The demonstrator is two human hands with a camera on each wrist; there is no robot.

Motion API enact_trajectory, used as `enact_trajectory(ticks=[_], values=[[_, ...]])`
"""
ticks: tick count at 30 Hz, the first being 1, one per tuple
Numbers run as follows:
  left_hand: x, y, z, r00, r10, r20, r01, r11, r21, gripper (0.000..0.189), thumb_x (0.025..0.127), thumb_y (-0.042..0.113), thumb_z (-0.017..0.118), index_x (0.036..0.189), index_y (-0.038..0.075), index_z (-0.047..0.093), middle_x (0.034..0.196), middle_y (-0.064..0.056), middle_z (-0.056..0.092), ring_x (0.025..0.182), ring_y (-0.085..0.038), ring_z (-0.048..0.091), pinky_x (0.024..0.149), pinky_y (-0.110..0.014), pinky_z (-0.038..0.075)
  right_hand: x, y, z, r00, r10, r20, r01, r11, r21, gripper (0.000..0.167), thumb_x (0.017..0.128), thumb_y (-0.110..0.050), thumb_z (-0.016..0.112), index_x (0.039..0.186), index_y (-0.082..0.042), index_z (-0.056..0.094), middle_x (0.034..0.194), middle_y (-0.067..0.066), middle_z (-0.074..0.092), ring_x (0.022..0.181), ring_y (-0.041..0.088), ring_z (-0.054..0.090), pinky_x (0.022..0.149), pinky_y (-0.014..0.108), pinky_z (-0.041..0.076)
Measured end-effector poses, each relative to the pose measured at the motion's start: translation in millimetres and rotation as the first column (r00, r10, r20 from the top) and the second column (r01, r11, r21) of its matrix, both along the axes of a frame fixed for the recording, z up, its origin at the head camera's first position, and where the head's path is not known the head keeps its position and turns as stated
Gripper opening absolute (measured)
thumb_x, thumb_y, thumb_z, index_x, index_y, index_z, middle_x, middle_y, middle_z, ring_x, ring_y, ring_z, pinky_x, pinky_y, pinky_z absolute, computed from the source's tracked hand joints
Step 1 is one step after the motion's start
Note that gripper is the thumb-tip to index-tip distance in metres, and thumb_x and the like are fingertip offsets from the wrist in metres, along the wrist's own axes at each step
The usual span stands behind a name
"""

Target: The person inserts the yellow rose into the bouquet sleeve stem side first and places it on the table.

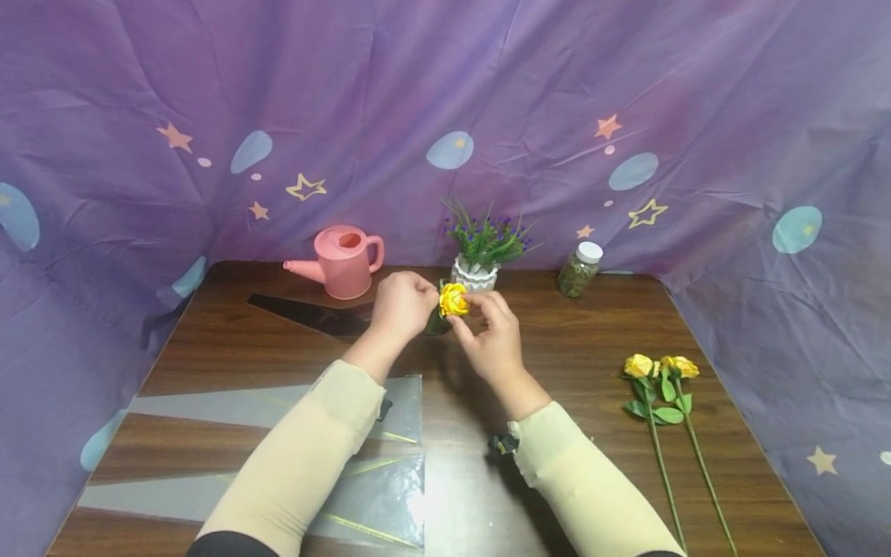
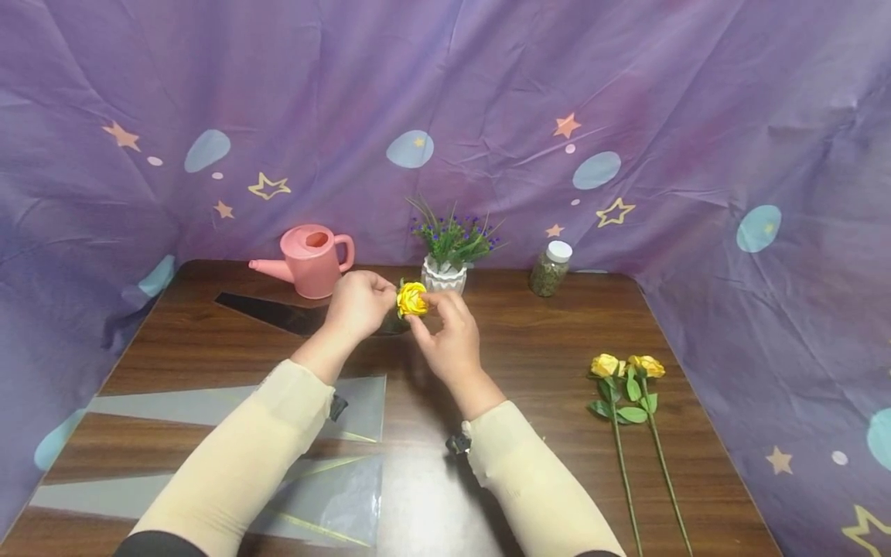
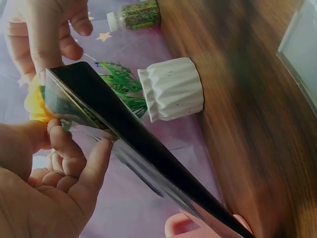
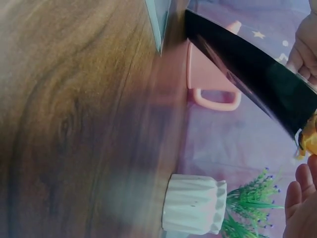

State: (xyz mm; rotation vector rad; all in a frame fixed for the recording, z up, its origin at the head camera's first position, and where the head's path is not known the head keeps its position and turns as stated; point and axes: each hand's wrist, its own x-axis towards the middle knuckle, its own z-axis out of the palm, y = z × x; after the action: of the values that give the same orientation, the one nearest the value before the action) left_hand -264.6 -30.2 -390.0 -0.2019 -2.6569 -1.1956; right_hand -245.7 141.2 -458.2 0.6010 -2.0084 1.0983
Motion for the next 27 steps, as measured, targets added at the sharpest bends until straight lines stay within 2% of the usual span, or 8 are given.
enact_trajectory(ticks=[5, 9, 16, 23, 25, 27], values=[[0.6, 0.4, 1.3, 1.0, -0.008, -0.005, 0.008, 1.0, 0.015, 0.016, 0.091, 0.013, 0.068, 0.089, 0.005, 0.082, 0.086, -0.008, 0.079, 0.081, -0.028, 0.073, 0.079, -0.041, 0.058, -0.4, 0.2, -1.6, 0.999, 0.015, 0.028, -0.015, 1.0, 0.01, 0.03, 0.082, 0.0, 0.087, 0.107, 0.005, 0.071, 0.096, 0.019, 0.069, 0.08, 0.04, 0.067, 0.069, 0.055, 0.058], [1.6, 0.8, 2.1, 1.0, -0.01, 0.005, 0.01, 0.999, 0.035, 0.017, 0.091, 0.013, 0.068, 0.09, 0.005, 0.082, 0.086, -0.007, 0.079, 0.08, -0.027, 0.072, 0.078, -0.041, 0.058, 0.6, 0.3, -2.4, 0.998, 0.024, 0.059, -0.025, 0.999, 0.023, 0.029, 0.083, 0.001, 0.085, 0.11, 0.006, 0.073, 0.097, 0.019, 0.069, 0.082, 0.041, 0.069, 0.069, 0.052, 0.058], [3.7, 1.2, 3.7, 0.999, -0.002, 0.035, 0.0, 0.998, 0.057, 0.018, 0.091, 0.015, 0.067, 0.091, 0.005, 0.082, 0.088, -0.007, 0.08, 0.081, -0.026, 0.072, 0.077, -0.04, 0.057, 3.6, -0.9, -3.6, 0.989, 0.04, 0.146, -0.053, 0.995, 0.084, 0.029, 0.091, -0.005, 0.079, 0.117, 0.006, 0.075, 0.105, 0.021, 0.066, 0.092, 0.036, 0.067, 0.084, 0.049, 0.056], [4.8, 0.5, 4.7, 0.998, 0.024, 0.06, -0.028, 0.997, 0.07, 0.018, 0.091, 0.014, 0.068, 0.092, 0.005, 0.082, 0.092, -0.009, 0.08, 0.086, -0.028, 0.074, 0.081, -0.041, 0.058, 4.1, -2.1, -5.9, 0.946, 0.088, 0.311, -0.141, 0.978, 0.153, 0.035, 0.101, -0.012, 0.068, 0.132, 0.003, 0.07, 0.13, 0.028, 0.055, 0.121, 0.042, 0.056, 0.106, 0.057, 0.045], [4.4, -0.1, 4.0, 0.997, 0.033, 0.064, -0.037, 0.997, 0.067, 0.018, 0.091, 0.014, 0.068, 0.092, 0.005, 0.083, 0.092, -0.009, 0.08, 0.088, -0.028, 0.074, 0.083, -0.041, 0.058, 4.4, -2.8, -5.4, 0.937, 0.084, 0.34, -0.137, 0.981, 0.135, 0.038, 0.101, -0.012, 0.068, 0.136, 0.002, 0.068, 0.133, 0.029, 0.053, 0.124, 0.044, 0.054, 0.108, 0.058, 0.044], [3.7, -0.7, 2.9, 0.997, 0.041, 0.064, -0.045, 0.997, 0.067, 0.018, 0.092, 0.015, 0.068, 0.093, 0.005, 0.083, 0.092, -0.009, 0.08, 0.088, -0.028, 0.074, 0.083, -0.041, 0.058, 4.4, -4.3, -3.6, 0.922, 0.09, 0.377, -0.126, 0.99, 0.071, 0.041, 0.1, -0.011, 0.07, 0.138, 0.004, 0.066, 0.132, 0.03, 0.054, 0.121, 0.045, 0.057, 0.107, 0.057, 0.046]])
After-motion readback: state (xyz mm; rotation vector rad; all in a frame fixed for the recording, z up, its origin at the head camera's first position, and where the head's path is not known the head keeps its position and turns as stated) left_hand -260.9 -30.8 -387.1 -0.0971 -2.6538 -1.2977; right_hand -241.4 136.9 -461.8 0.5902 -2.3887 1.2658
